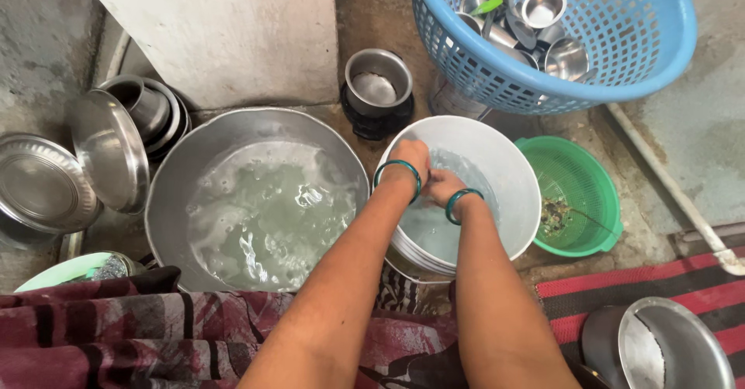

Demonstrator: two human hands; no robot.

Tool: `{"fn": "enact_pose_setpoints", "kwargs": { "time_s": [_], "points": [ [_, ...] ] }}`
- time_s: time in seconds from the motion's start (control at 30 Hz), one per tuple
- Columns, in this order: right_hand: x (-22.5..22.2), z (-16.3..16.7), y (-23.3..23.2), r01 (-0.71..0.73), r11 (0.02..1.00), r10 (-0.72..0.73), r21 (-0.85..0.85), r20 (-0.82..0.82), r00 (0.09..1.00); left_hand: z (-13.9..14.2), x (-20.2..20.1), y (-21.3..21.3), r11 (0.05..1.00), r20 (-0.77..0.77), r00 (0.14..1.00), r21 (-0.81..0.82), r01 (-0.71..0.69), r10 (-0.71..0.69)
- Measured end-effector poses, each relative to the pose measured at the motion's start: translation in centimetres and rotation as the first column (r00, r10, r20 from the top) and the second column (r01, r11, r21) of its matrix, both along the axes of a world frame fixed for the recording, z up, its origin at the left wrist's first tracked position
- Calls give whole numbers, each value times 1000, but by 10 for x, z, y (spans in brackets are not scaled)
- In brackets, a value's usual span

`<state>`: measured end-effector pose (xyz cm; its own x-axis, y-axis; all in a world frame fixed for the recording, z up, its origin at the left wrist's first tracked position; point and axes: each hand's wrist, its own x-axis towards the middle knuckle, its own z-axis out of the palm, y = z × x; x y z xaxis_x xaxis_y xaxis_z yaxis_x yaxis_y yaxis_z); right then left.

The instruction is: The person washes various metal kitchen items by hand in a soapy basin, then rinses them in a separate bucket of water and places them into a blue plastic basket. Items include small bowls, spoons, a ladle, and plates. The person uses a green plastic scrubber and a steel wool pad to scrub the items.

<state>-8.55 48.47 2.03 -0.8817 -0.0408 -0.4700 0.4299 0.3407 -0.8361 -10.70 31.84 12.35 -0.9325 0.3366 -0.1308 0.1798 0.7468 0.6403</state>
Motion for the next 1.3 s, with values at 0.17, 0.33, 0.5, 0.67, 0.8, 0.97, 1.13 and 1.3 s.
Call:
{"fn": "enact_pose_setpoints", "kwargs": {
  "time_s": [0.17, 0.33, 0.5, 0.67, 0.8, 0.97, 1.13, 1.3],
  "points": [
    [-12, 63, -4, 143, 958, -84, 248, -235, 968, 1, 14, -15, 945, -380, 925, 289, 150, -30],
    [-14, 174, 15, 316, 947, -243, 62, -507, 827, 3, 23, -22, 910, -442, 897, 379, 169, 17],
    [-1, 270, 67, 525, 797, -535, -299, -753, 384, 5, 28, -22, 907, -353, 936, 398, 138, 13],
    [5, 282, 107, 585, 459, -834, -669, -552, 23, 15, 36, -27, 927, -340, 939, 333, 172, -52],
    [-2, 249, 99, 581, 189, -935, -792, -325, -140, 26, 43, -31, 931, -377, 923, 304, 202, -78],
    [-11, 214, 77, 587, -5, -898, -810, -255, -359, 38, 49, -33, 948, -317, 943, 257, 189, -103],
    [-29, 183, 69, 853, 304, -921, -425, -359, 150, 41, 51, -33, 962, -302, 944, 188, 199, -136],
    [-36, 157, 77, 846, 280, -960, -453, -108, 260, 42, 53, -36, 948, -337, 927, 205, 243, -165]
  ]
}}
